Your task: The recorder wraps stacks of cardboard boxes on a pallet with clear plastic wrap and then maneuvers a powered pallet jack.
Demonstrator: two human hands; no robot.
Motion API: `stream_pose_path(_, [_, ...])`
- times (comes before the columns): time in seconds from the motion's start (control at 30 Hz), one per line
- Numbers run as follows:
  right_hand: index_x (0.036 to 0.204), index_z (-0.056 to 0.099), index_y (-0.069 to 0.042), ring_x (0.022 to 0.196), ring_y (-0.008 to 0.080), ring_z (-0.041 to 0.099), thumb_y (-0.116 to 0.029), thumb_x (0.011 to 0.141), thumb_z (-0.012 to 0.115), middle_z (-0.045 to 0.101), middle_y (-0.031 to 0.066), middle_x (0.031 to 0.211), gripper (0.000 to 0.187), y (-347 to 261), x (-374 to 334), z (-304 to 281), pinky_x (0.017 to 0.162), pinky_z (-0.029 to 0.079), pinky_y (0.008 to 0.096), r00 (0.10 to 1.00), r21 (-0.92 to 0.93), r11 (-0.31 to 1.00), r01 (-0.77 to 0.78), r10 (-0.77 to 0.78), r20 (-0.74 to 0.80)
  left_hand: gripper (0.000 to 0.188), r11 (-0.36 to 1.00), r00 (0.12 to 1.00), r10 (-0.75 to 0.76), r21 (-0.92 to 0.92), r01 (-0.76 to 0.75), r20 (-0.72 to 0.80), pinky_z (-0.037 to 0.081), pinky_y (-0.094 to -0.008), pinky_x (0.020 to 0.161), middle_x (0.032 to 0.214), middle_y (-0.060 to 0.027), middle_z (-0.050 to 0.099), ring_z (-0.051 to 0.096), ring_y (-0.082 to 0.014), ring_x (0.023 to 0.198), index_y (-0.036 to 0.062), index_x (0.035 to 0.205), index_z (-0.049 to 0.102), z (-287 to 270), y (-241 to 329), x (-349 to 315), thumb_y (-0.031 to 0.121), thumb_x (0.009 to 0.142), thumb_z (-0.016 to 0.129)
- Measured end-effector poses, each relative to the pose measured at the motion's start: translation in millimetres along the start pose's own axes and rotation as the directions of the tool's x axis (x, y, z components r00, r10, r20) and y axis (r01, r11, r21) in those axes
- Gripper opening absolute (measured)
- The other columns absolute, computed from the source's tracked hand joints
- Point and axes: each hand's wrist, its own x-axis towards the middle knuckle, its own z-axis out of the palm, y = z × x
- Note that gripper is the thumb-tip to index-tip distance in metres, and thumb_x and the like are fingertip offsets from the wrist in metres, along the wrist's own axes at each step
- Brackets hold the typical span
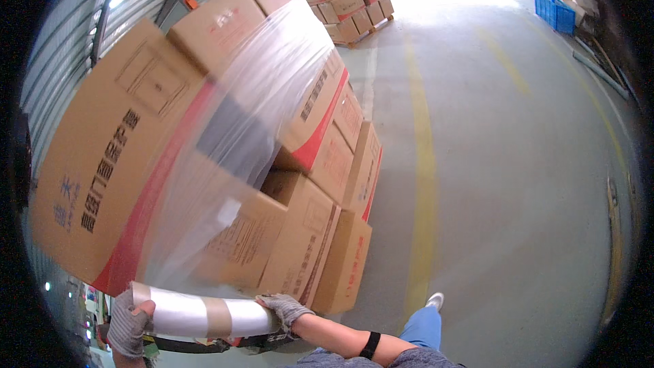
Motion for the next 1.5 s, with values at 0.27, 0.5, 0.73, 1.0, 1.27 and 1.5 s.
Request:
stream_pose_path(0.27, [0.106,0.06,0.001,0.09,0.0188,0.056,-0.036,0.079,0.064,0.063,0.0097,0.1,0.046,-144.2,-32.8,-88.0,0.081,0.041,0.0275,0.995,-0.078,0.994,-0.082,0.087,0.055,0.036,0.984,0.957,-0.062,-0.178,0.011,-0.284,0.048,-0.0302,0.063,0.084,-0.0078,0.059,0.058,-0.0179,0.074,-0.0017,0.103,0.055,76.3,145.8,39.2,0.019,0.074,0.061])
stream_pose_path(0.5, [0.103,0.061,0.001,0.084,0.0188,0.058,-0.034,0.078,0.066,0.064,0.0092,0.097,0.043,-251.9,-6.6,-209.1,0.076,0.043,0.0295,0.959,0.091,0.958,-0.272,0.262,0.105,0.036,0.983,0.941,-0.161,-0.134,0.126,-0.299,0.047,-0.0285,0.062,0.082,-0.0066,0.058,0.056,-0.016,0.073,-0.001,0.1,0.056,165.7,278.2,146.7,0.022,0.073,0.061])
stream_pose_path(0.73, [0.1,0.06,-0.001,0.078,0.0205,0.06,-0.029,0.079,0.067,0.064,0.0071,0.093,0.036,-404.0,37.5,-335.7,0.072,0.048,0.034,0.907,0.357,0.835,-0.418,0.406,0.113,0.024,0.993,0.983,-0.114,-0.028,0.111,-0.146,0.043,-0.0244,0.054,0.069,-0.0053,0.056,0.051,-0.0113,0.059,-0.0023,0.089,0.057,226.9,415.2,310.3,0.018,0.077,0.061])
stream_pose_path(1.0, [0.107,0.054,-0.002,0.087,0.0213,0.06,-0.015,0.078,0.068,0.062,0.0089,0.098,0.035,-550.6,67.2,-452.2,0.077,0.049,0.0369,0.867,0.187,0.848,-0.496,0.47,0.166,0.024,0.95,0.934,-0.307,-0.121,0.289,-0.181,0.042,-0.0239,0.054,0.065,-0.002,0.053,0.049,-0.0087,0.06,-0.0007,0.089,0.057,291.5,562.5,411.0,0.019,0.077,0.062])
stream_pose_path(1.27, [0.101,0.058,0.001,0.084,0.0206,0.059,-0.018,0.077,0.069,0.062,0.0099,0.095,0.033,-729.1,76.4,-520.0,0.074,0.048,0.033,0.846,0.149,0.84,-0.521,0.487,0.217,0.039,0.911,0.855,-0.407,-0.072,0.407,-0.322,0.046,-0.0261,0.07,0.093,-0.0077,0.059,0.055,-0.0152,0.082,-0.0018,0.103,0.056,324.9,699.2,488.0,0.021,0.073,0.066])
stream_pose_path(1.5, [0.107,0.053,0.0,0.088,0.0227,0.059,-0.013,0.081,0.063,0.06,0.0101,0.1,0.031,-818.5,171.4,-551.7,0.078,0.05,0.0358,0.762,0.139,0.759,-0.636,0.591,0.264,0.041,0.856,0.765,-0.511,-0.152,0.494,-0.392,0.047,-0.0276,0.072,0.095,-0.0079,0.059,0.056,-0.0149,0.084,-0.001,0.107,0.055,337.4,739.2,605.7,0.02,0.074,0.068])
